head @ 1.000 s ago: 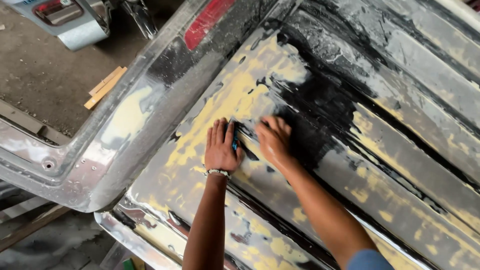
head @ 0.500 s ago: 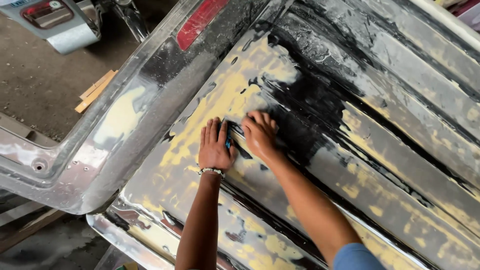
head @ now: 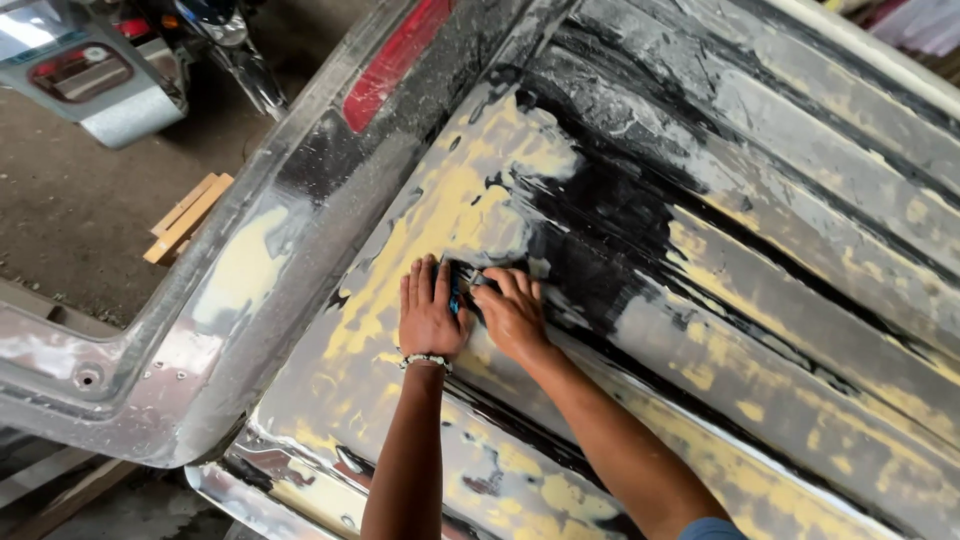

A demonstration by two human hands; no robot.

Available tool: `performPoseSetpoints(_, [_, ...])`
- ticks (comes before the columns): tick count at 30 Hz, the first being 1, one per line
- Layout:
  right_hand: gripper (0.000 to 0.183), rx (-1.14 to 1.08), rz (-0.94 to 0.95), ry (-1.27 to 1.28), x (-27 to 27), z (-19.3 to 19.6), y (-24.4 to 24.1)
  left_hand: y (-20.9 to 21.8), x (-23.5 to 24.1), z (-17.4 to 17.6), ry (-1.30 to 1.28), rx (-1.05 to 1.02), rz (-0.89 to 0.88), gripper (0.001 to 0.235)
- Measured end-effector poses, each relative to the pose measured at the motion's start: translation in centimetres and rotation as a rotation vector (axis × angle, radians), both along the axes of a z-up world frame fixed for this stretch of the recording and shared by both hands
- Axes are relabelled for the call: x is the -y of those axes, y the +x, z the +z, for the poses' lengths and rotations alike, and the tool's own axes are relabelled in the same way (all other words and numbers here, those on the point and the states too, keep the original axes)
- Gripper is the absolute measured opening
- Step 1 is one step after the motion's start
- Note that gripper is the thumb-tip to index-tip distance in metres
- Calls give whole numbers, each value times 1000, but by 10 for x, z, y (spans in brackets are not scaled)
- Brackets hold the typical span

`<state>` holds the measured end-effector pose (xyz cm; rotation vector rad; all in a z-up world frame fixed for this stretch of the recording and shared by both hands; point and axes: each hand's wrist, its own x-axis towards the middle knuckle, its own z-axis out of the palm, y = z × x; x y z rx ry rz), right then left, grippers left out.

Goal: The person is sanding a car body panel that has been covered with yellow body filler to smooth the surface.

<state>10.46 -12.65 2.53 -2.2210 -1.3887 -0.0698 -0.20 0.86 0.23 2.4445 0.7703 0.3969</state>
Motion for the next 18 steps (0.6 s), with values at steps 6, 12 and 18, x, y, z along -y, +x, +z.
performPoseSetpoints(6, [22,61,-87,-50,101,-14,-22,-3,0,-3,14,8,-8,77])
performPoseSetpoints(12, [19,140,-109,52,38,-20,-15,2,1,1,20,-23,-6,78])
performPoseSetpoints(18, [17,122,-161,97,7,-16,-15,-5,10,-14,28,40,-2,76])
